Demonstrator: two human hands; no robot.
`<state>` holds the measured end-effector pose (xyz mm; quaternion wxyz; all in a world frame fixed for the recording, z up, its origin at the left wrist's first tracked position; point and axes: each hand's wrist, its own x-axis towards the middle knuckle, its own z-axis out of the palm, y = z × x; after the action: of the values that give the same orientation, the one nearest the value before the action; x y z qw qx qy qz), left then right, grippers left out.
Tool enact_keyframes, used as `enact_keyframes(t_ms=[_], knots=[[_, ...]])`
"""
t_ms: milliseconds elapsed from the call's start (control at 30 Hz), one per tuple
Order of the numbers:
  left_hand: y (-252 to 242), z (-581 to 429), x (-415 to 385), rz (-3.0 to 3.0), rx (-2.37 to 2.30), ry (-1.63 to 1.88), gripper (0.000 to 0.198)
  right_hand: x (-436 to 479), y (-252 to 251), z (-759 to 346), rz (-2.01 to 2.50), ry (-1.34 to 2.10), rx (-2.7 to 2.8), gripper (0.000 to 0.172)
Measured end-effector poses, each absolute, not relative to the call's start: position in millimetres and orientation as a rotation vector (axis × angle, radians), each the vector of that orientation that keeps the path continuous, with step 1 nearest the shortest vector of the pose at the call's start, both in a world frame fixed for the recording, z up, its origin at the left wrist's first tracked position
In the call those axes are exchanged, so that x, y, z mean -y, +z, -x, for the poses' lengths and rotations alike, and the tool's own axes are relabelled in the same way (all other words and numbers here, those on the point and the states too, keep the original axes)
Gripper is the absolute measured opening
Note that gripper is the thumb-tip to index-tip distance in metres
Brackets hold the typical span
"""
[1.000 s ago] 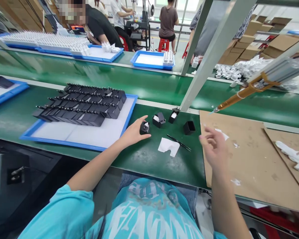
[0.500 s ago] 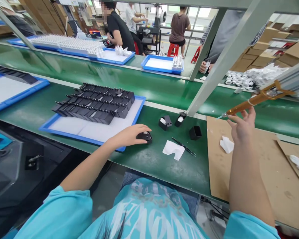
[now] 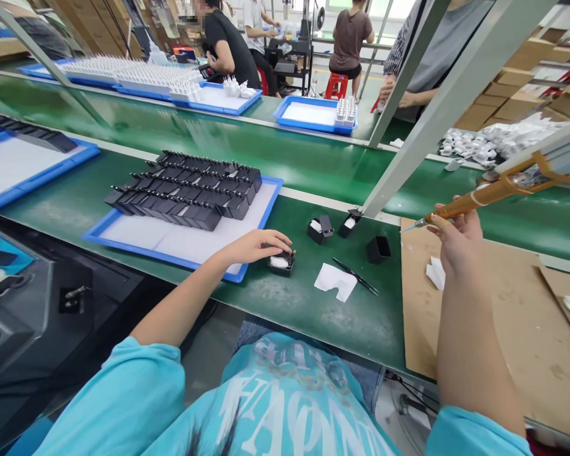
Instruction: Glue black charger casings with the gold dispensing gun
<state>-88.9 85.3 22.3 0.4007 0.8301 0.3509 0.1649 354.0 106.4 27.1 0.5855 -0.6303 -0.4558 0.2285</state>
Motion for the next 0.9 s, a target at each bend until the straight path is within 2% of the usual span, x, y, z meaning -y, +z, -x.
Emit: enact_keyframes(t_ms=[167, 300, 433, 533, 900], knots=[[16, 85, -57, -2.219, -1.059, 0.440, 0.037, -89, 26, -335, 1.378, 0.539, 1.044, 0.057], [1, 81, -37, -2.281, -1.244, 0.407, 0.058, -66, 28, -309, 1.295, 0.564, 1.054, 0.056], [-13, 69, -28, -2.318, -1.498, 0.417, 0.044, -41, 36, -271, 1.162, 0.605, 1.066, 0.051], [-16, 59, -19, -2.323, -1.610, 0.453, 0.044, -24, 45, -237, 1.006, 0.645, 1.063, 0.043], [-16, 19, 3, -2.113, -1.395, 0.810, 0.038, -3, 70, -141, 0.608, 0.913, 0.873, 0.041]])
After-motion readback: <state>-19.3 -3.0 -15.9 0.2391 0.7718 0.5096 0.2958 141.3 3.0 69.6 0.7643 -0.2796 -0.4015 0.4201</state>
